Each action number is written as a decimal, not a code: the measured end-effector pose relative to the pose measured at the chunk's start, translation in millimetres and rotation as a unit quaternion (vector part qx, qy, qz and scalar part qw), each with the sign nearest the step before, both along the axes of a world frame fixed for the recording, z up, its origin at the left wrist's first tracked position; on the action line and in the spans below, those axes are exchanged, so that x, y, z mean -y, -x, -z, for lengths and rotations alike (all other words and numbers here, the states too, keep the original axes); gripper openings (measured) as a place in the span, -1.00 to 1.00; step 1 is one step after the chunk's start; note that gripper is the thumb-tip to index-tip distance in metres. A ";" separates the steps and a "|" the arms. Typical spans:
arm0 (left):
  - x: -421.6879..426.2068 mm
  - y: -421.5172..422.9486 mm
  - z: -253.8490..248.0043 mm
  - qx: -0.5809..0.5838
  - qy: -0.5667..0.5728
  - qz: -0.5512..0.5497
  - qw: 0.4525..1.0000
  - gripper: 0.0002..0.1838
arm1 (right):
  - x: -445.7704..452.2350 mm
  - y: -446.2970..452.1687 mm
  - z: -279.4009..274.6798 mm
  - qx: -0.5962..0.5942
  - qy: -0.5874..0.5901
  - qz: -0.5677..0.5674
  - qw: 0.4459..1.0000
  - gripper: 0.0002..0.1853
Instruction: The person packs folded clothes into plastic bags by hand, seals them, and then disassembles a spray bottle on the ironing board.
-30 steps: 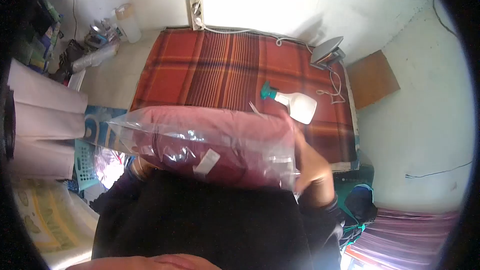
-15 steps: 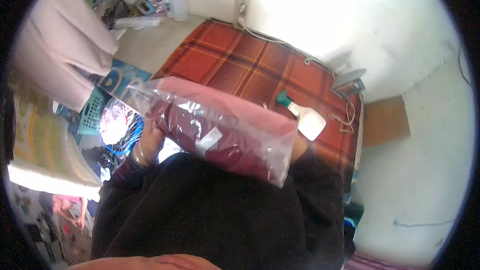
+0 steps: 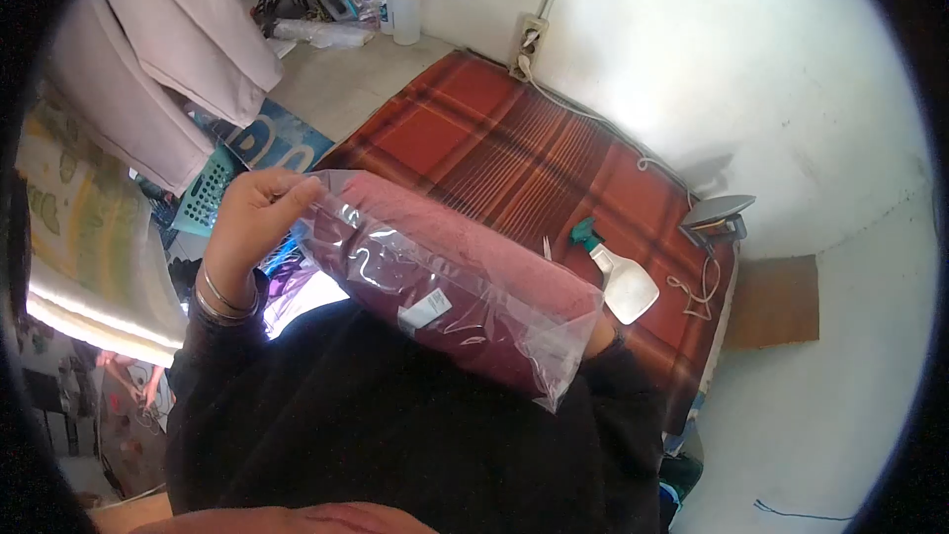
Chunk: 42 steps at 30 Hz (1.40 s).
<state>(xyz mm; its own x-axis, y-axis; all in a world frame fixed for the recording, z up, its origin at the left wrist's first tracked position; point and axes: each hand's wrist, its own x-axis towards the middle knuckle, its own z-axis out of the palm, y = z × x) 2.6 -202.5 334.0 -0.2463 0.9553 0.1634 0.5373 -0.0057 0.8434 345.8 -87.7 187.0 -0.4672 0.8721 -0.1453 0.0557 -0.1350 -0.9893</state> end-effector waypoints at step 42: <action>-3.6 -62.4 12.6 -0.432 -0.134 -0.028 0.892 -0.41 | -8.9 -507.8 161.8 0.466 -0.033 0.600 0.649 -0.43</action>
